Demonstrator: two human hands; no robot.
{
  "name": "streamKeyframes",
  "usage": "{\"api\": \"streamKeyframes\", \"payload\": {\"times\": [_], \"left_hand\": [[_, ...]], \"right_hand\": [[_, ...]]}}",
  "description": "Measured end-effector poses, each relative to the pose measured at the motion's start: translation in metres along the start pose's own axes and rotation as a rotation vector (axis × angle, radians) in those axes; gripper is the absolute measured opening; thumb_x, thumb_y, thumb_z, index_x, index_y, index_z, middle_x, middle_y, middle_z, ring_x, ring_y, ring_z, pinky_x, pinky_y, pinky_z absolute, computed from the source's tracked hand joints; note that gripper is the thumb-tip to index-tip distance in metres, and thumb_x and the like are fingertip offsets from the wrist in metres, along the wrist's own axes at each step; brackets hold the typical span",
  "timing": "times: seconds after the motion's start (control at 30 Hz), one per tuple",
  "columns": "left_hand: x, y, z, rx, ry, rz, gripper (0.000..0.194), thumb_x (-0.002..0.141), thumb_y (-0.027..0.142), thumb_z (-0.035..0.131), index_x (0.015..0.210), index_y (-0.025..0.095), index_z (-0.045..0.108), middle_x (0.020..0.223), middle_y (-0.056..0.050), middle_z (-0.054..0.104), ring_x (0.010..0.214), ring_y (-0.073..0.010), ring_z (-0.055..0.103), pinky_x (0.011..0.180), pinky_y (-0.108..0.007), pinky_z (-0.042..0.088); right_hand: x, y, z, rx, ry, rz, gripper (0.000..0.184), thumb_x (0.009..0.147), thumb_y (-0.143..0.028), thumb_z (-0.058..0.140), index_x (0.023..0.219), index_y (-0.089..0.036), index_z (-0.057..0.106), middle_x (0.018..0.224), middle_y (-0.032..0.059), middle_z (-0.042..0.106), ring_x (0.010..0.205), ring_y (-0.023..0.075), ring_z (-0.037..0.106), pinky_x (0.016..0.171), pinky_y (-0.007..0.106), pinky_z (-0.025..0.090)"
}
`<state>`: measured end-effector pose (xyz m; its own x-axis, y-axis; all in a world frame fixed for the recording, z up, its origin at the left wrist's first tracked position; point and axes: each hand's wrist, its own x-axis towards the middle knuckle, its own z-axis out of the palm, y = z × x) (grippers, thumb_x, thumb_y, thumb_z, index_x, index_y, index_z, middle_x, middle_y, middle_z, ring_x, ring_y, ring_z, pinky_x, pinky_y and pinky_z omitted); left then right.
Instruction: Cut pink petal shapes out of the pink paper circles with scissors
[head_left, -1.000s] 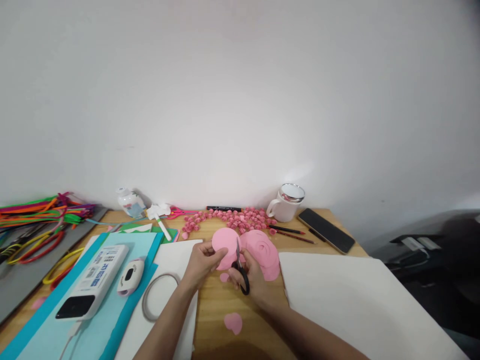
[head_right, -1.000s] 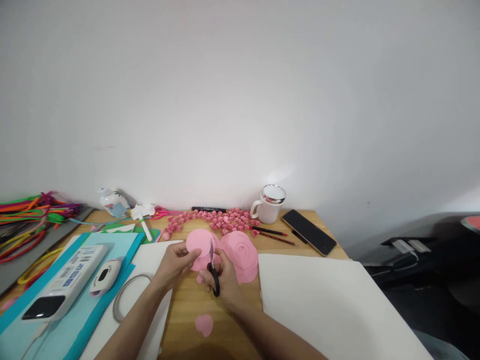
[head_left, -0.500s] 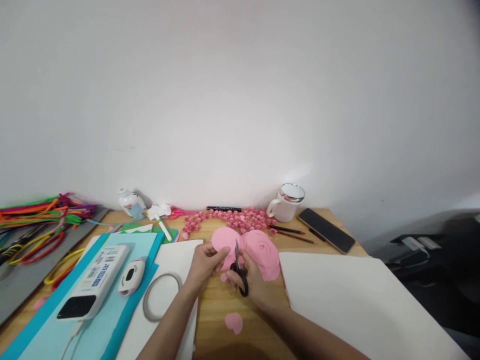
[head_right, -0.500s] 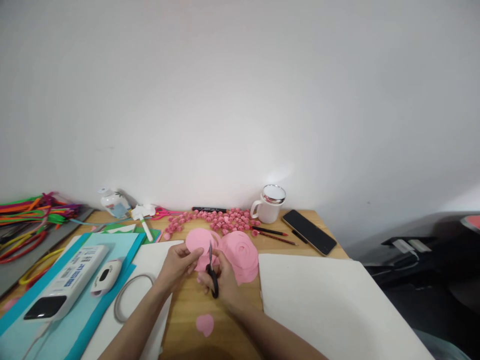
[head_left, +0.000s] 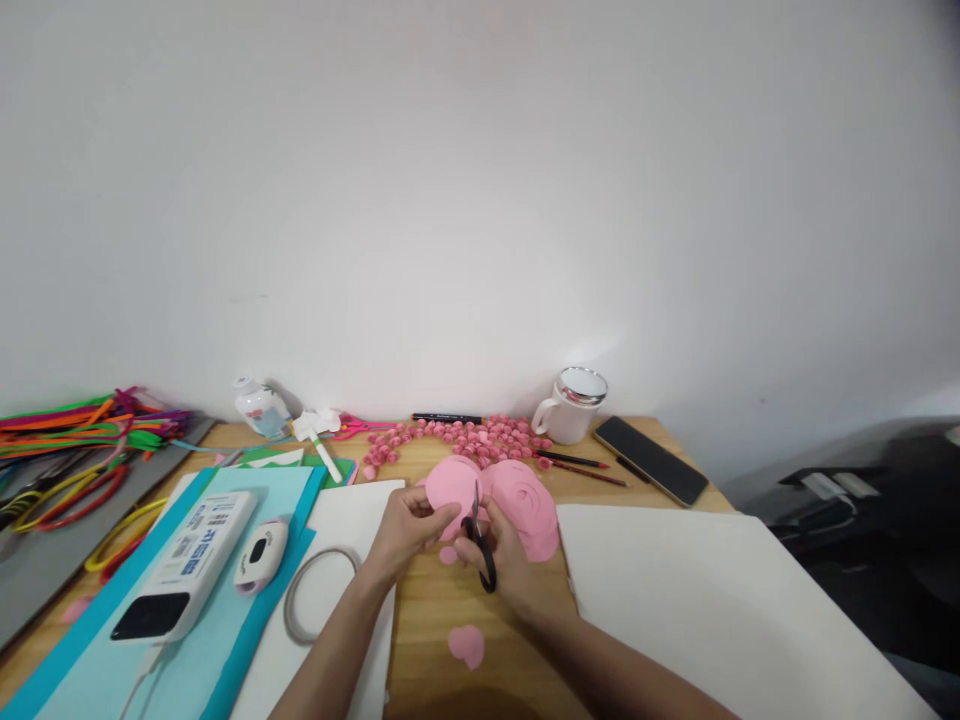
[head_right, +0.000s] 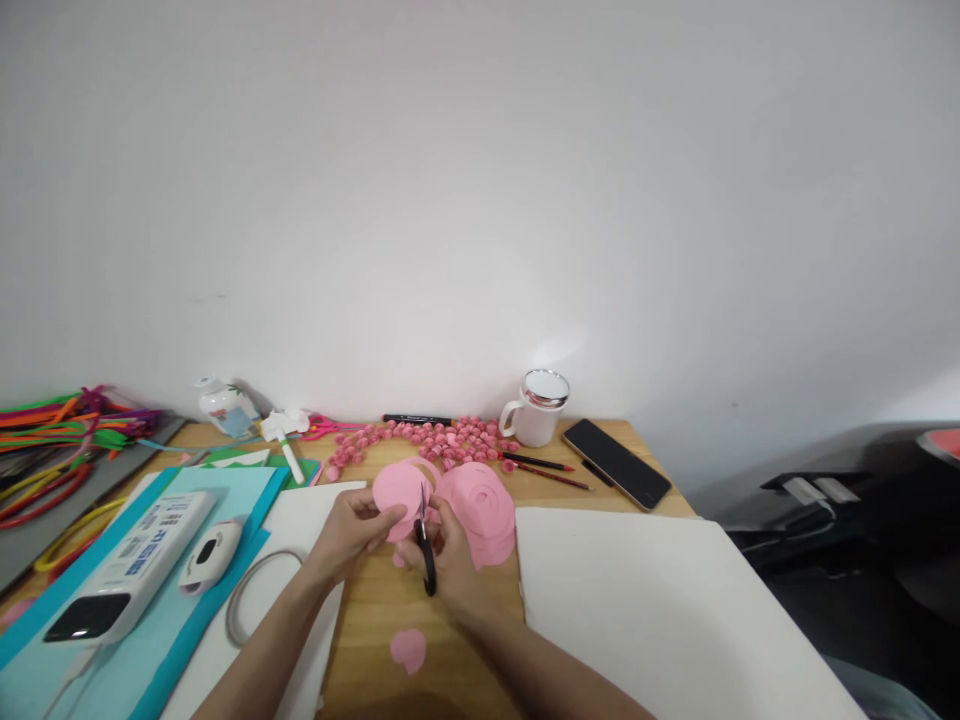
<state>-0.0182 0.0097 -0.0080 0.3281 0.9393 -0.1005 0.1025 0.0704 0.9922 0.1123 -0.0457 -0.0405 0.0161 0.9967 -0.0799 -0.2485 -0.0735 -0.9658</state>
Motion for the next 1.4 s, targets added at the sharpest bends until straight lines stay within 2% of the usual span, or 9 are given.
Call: {"api": "streamKeyframes", "payload": {"times": [0.3, 0.5, 0.7, 0.87, 1.07, 1.4], "left_hand": [[0.001, 0.001, -0.002, -0.039, 0.005, 0.018, 0.037, 0.062, 0.04, 0.074, 0.05, 0.014, 0.049, 0.038, 0.008, 0.039, 0.037, -0.0037, 0.028, 0.04, -0.02, 0.016], [-0.001, 0.006, -0.002, -0.074, 0.005, 0.012, 0.035, 0.063, 0.037, 0.074, 0.052, 0.015, 0.049, 0.037, 0.009, 0.04, 0.034, -0.0033, 0.028, 0.037, -0.018, 0.017], [0.001, 0.001, 0.003, -0.163, -0.08, -0.017, 0.031, 0.069, 0.04, 0.069, 0.06, 0.016, 0.051, 0.04, 0.007, 0.047, 0.031, -0.0052, 0.035, 0.035, -0.018, 0.023], [0.001, -0.002, 0.002, -0.034, -0.013, -0.009, 0.04, 0.067, 0.042, 0.071, 0.048, 0.015, 0.048, 0.034, 0.007, 0.042, 0.032, -0.0045, 0.032, 0.037, -0.019, 0.021], [0.0, 0.001, -0.002, 0.001, -0.057, 0.001, 0.035, 0.064, 0.042, 0.072, 0.053, 0.014, 0.053, 0.037, 0.008, 0.039, 0.035, -0.0036, 0.028, 0.038, -0.019, 0.017], [0.0, 0.002, -0.004, -0.018, -0.042, -0.001, 0.031, 0.064, 0.036, 0.073, 0.054, 0.014, 0.053, 0.037, 0.008, 0.04, 0.035, -0.0034, 0.028, 0.038, -0.018, 0.017]], "right_hand": [[0.007, 0.021, -0.003, 0.033, -0.004, 0.025, 0.049, 0.062, -0.033, 0.072, 0.102, -0.019, 0.048, 0.051, -0.0082, 0.054, 0.04, 0.0092, 0.047, 0.039, 0.019, 0.033], [0.005, 0.015, -0.001, 0.036, -0.025, 0.025, 0.042, 0.067, -0.034, 0.068, 0.101, -0.019, 0.048, 0.045, -0.0109, 0.046, 0.038, 0.0084, 0.043, 0.037, 0.018, 0.032], [0.004, 0.017, -0.002, 0.007, -0.045, 0.018, 0.041, 0.067, -0.031, 0.07, 0.099, -0.021, 0.048, 0.048, -0.0105, 0.047, 0.041, 0.0097, 0.046, 0.039, 0.02, 0.035], [0.003, 0.015, -0.002, 0.002, -0.039, 0.007, 0.045, 0.066, -0.031, 0.072, 0.102, -0.02, 0.046, 0.053, -0.0084, 0.052, 0.044, 0.0113, 0.051, 0.043, 0.022, 0.038], [0.003, 0.006, -0.002, 0.006, 0.003, -0.031, 0.047, 0.064, -0.038, 0.073, 0.1, -0.022, 0.048, 0.063, -0.0039, 0.058, 0.06, 0.0171, 0.06, 0.049, 0.025, 0.044], [0.003, 0.006, -0.002, 0.018, -0.004, -0.013, 0.049, 0.063, -0.038, 0.074, 0.102, -0.023, 0.049, 0.063, -0.0039, 0.058, 0.059, 0.0168, 0.059, 0.048, 0.024, 0.043]]}}
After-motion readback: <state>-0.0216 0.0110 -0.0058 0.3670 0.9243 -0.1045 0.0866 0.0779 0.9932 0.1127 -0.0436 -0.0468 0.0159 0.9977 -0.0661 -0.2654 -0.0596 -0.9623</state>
